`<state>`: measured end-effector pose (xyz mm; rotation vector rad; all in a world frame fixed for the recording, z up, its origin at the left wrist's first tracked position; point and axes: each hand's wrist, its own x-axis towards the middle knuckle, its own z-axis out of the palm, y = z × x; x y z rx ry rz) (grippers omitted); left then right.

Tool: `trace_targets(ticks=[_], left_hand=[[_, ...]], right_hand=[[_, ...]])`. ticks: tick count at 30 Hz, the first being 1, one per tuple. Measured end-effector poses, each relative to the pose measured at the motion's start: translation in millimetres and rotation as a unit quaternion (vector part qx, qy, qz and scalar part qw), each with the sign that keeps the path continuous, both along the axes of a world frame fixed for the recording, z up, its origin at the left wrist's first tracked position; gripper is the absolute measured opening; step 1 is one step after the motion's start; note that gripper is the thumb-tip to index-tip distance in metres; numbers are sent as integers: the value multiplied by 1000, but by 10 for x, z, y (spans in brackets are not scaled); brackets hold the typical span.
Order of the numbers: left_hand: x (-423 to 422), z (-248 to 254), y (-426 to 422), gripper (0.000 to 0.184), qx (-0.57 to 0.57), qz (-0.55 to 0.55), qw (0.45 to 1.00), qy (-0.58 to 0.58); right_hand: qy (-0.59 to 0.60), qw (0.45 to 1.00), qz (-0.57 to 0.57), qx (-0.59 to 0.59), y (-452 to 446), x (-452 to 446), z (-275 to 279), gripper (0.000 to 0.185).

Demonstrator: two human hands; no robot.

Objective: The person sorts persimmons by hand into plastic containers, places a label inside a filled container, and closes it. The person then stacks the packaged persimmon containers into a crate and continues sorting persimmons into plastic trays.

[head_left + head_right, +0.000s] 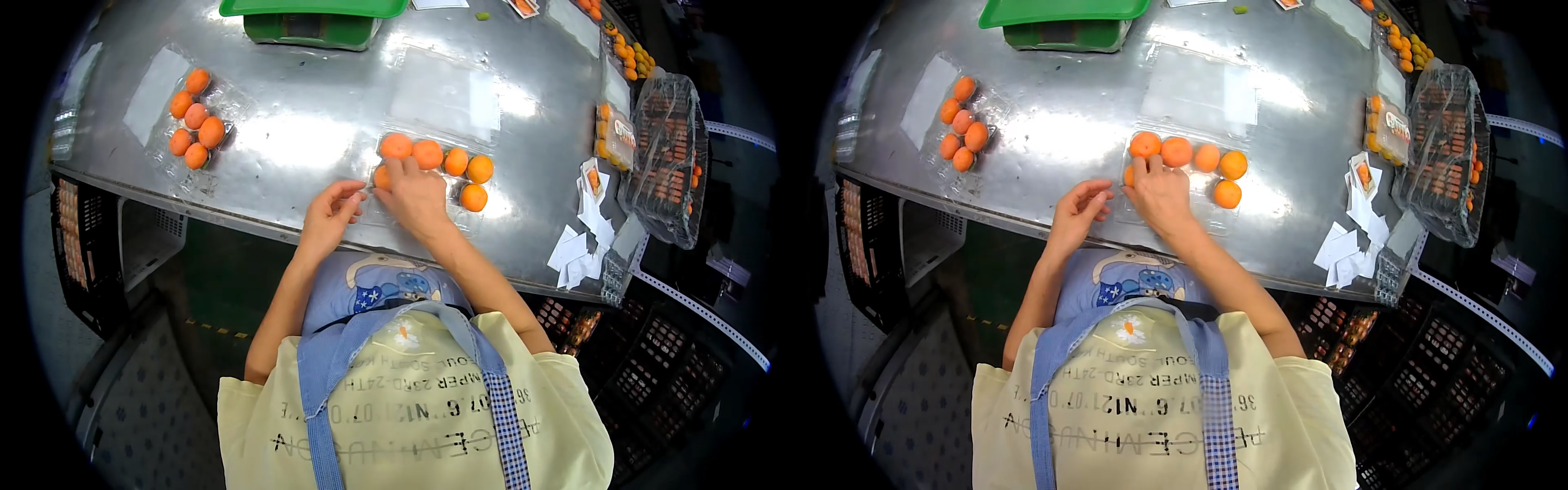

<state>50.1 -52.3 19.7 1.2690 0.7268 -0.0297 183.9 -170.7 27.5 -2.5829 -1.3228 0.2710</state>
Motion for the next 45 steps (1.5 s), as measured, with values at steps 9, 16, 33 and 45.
trace_targets(ticks=[9,16,33,45], left_hand=[[25,-38,-37,37,-50,5,999,0],[149,153,-222,57,-167,21,974,-152],[103,209,-225,51,-46,63,973,-218],[107,330,-249,53,101,43,982,-151]], right_hand=[[57,987,-9,151,-183,31,-41,53],[206,950,11,235,-365,-73,310,57],[193,915,1,355,-533,-58,335,41],[303,898,-67,311,-394,-163,313,30]])
